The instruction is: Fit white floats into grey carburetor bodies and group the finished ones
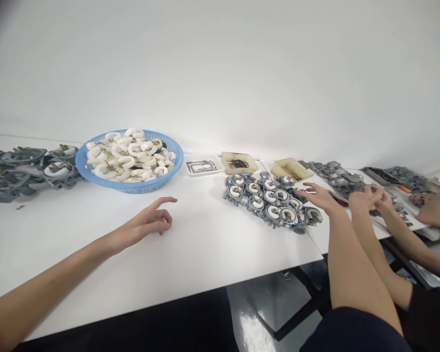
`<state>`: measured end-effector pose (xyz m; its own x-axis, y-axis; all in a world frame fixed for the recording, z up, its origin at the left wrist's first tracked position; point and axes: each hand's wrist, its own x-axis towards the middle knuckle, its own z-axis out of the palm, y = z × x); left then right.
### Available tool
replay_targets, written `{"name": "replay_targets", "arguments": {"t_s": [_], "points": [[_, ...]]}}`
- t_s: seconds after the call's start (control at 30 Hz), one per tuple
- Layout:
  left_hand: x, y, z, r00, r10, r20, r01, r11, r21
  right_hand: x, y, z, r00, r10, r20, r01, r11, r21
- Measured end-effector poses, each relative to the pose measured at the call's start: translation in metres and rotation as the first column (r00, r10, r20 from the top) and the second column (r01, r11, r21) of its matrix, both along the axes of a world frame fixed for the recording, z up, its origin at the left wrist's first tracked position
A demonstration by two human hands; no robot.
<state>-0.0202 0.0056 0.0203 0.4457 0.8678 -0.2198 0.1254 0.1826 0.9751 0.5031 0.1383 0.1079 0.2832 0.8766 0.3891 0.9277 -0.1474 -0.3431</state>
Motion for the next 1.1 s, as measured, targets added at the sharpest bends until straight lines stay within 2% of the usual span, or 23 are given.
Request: {"name": "replay_targets", "arguments": {"t_s": [0.07,0.13,0.2,0.23,0.27,0.3,0.33,0.37,0.4,0.43,0.47,0.57,0.67,0.73,0.83,0.9,0.97,1.0,1.03,1.07,1.1], "points": [[0.0,0.002,-0.005,1.0,-0.017,-0.002,0.017,0.999,0.031,-0.01,0.002,0.002,0.999,0.041,-0.028,-0.039,0.998,0.044],[-0.001,0.003,-0.009,0.999,-0.035,0.001,0.035,0.998,0.061,-0.038,-0.001,-0.002,0.992,0.116,-0.048,-0.108,0.983,0.151],[0.0,0.004,-0.011,0.999,-0.035,0.018,0.034,0.996,0.083,-0.085,-0.01,-0.014,0.967,0.252,-0.043,-0.235,0.941,0.242],[0.0,0.005,-0.013,0.999,-0.029,0.034,0.026,0.995,0.094,-0.115,-0.017,-0.021,0.94,0.341,-0.014,-0.324,0.904,0.28],[0.001,0.006,-0.014,0.999,-0.019,0.048,0.013,0.995,0.103,-0.147,-0.026,-0.03,0.867,0.491,0.085,-0.493,0.824,0.279],[0.001,0.007,-0.015,0.998,-0.008,0.058,0.001,0.994,0.111,-0.18,-0.035,-0.039,0.732,0.656,0.187,-0.682,0.7,0.213],[0.002,0.007,-0.016,0.998,0.0,0.064,-0.008,0.993,0.119,-0.211,-0.044,-0.047,0.546,0.793,0.27,-0.834,0.545,0.086],[0.002,0.008,-0.017,0.998,0.012,0.064,-0.02,0.991,0.131,-0.239,-0.051,-0.056,0.381,0.864,0.33,-0.911,0.411,-0.024],[0.002,0.008,-0.018,0.998,0.027,0.062,-0.036,0.988,0.149,-0.263,-0.057,-0.064,0.27,0.89,0.368,-0.942,0.324,-0.091],[0.002,0.009,-0.018,0.997,0.047,0.054,-0.056,0.983,0.174,-0.281,-0.06,-0.072,0.202,0.901,0.385,-0.957,0.265,-0.116],[0.002,0.009,-0.019,0.996,0.077,0.034,-0.082,0.975,0.207,-0.294,-0.061,-0.081,0.178,0.906,0.384,-0.966,0.235,-0.106],[0.002,0.008,-0.018,0.976,0.174,-0.135,-0.112,0.92,0.376,-0.305,-0.055,-0.107,0.182,0.941,0.284,-0.978,0.202,-0.044],[0.003,0.006,-0.021,0.902,0.236,-0.362,0.021,0.812,0.583,-0.296,-0.049,-0.125,0.146,0.971,0.191,-0.984,0.163,-0.073],[0.005,0.005,-0.027,0.836,0.261,-0.482,0.159,0.726,0.67,-0.291,-0.05,-0.128,0.132,0.975,0.176,-0.981,0.154,-0.119],[0.01,0.004,-0.035,0.748,0.295,-0.595,0.326,0.618,0.716,-0.286,-0.053,-0.126,0.12,0.979,0.164,-0.968,0.153,-0.201],[0.013,0.001,-0.031,0.726,0.309,-0.615,0.386,0.557,0.735,-0.285,-0.056,-0.124,0.126,0.981,0.15,-0.96,0.159,-0.232],[0.013,-0.005,-0.015,0.729,0.327,-0.601,0.404,0.504,0.763,-0.284,-0.057,-0.124,0.145,0.979,0.146,-0.952,0.178,-0.247],[0.01,-0.009,-0.003,0.732,0.35,-0.585,0.389,0.49,0.78,-0.283,-0.058,-0.124,0.16,0.976,0.15,-0.949,0.194,-0.25],[0.005,-0.014,0.012,0.729,0.387,-0.564,0.35,0.498,0.793,-0.283,-0.059,-0.124,0.176,0.972,0.155,-0.946,0.211,-0.247],[-0.003,-0.02,0.029,0.719,0.451,-0.529,0.268,0.522,0.81,-0.282,-0.059,-0.125,0.191,0.969,0.159,-0.944,0.226,-0.239],[-0.016,-0.025,0.045,0.697,0.547,-0.464,0.13,0.54,0.832,-0.282,-0.06,-0.125,0.202,0.967,0.158,-0.944,0.234,-0.23]]}}
